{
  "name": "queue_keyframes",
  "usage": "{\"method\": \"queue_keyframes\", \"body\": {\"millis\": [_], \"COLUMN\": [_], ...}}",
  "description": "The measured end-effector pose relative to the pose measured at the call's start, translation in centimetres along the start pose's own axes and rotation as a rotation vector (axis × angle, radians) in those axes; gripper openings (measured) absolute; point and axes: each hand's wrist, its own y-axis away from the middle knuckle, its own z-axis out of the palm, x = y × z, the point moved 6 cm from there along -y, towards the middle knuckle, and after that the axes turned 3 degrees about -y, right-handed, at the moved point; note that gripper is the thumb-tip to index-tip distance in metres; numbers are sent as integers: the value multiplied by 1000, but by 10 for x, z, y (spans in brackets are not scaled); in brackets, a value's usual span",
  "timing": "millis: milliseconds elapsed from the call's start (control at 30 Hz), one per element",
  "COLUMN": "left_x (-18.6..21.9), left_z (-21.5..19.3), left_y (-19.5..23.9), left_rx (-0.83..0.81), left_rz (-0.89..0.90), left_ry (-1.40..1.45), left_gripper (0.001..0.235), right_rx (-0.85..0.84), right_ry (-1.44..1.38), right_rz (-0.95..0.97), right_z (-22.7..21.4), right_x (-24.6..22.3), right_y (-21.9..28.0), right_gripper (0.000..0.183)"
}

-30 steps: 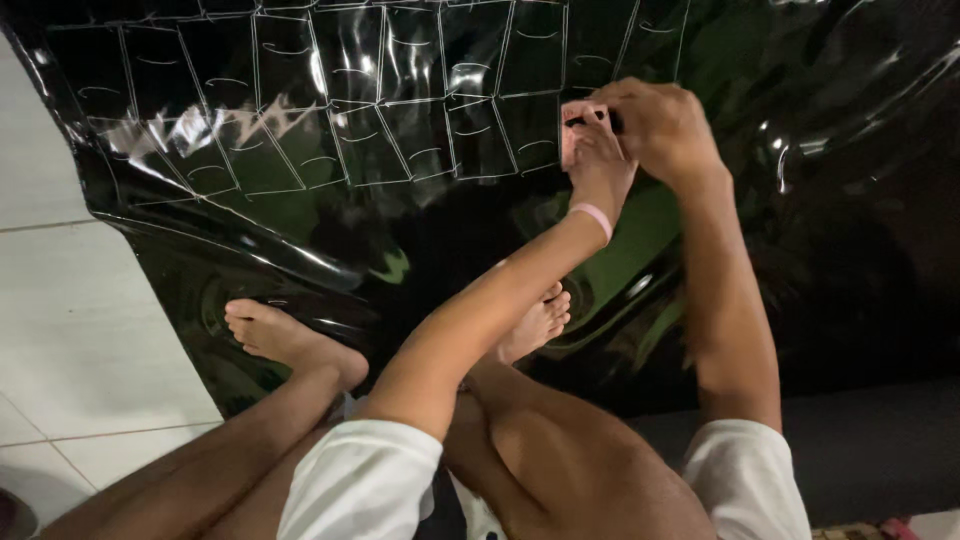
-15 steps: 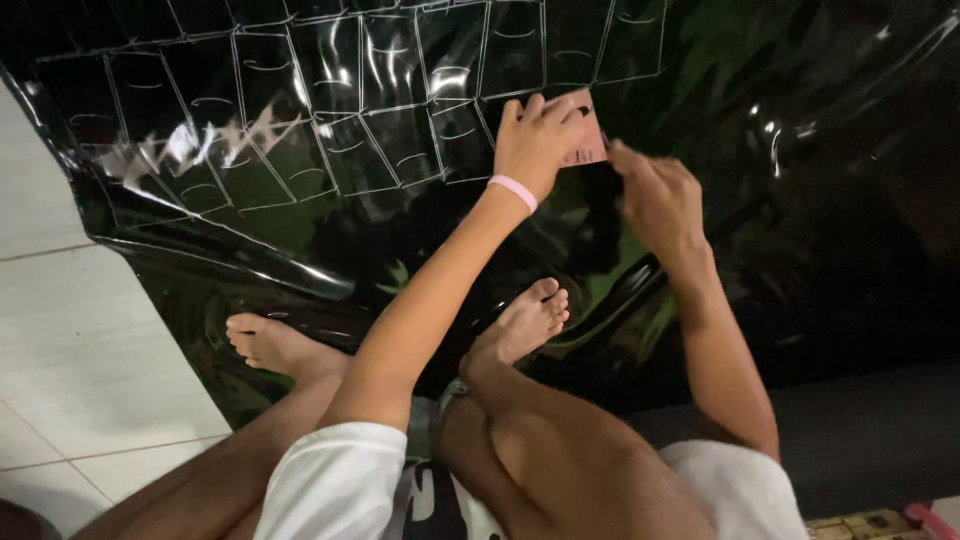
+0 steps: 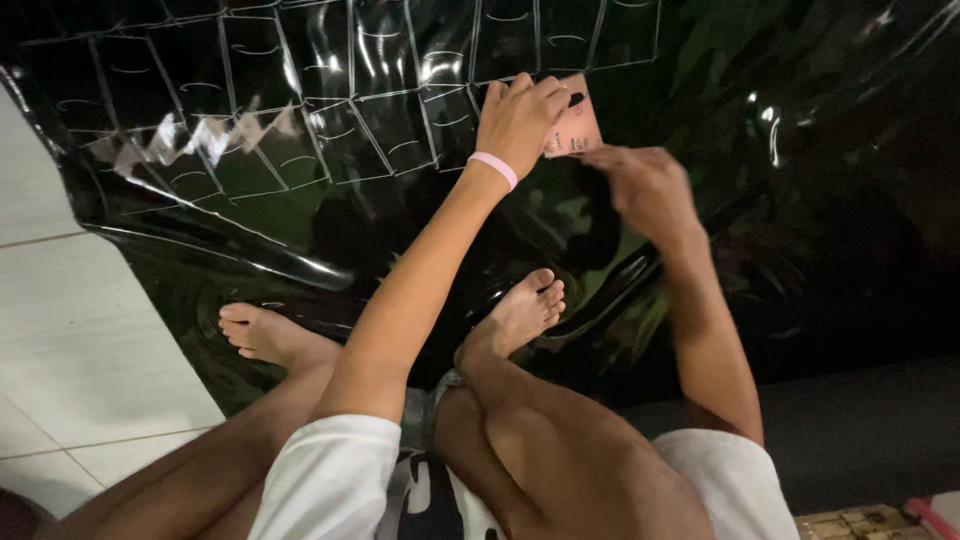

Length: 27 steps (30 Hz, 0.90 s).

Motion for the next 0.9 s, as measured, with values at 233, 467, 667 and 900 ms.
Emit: {"method": "queue_keyframes", "body": {"millis": [233,467,667,900], "left_x": [-12,-11,-12,-10], "left_z": [4,7,12,4], "left_y": [-1,0,-4,-3], "left_rx": [73,20,-4,-67], "left_rz": [-28,-55,-61,-58], "left_ry": [161,156,105,97], "left_gripper": [87,98,97,93], "right_rx": [88,31,18,-56], "right_ry": [-93,-85,-130,76], "right_rz": [171,28,48,17], "right_z": [-18,5,-1,-8], "right_x": [7,7,18,10], "right_y": [-12,-51,-51,-54], "right_gripper": [24,18,16,25]}}
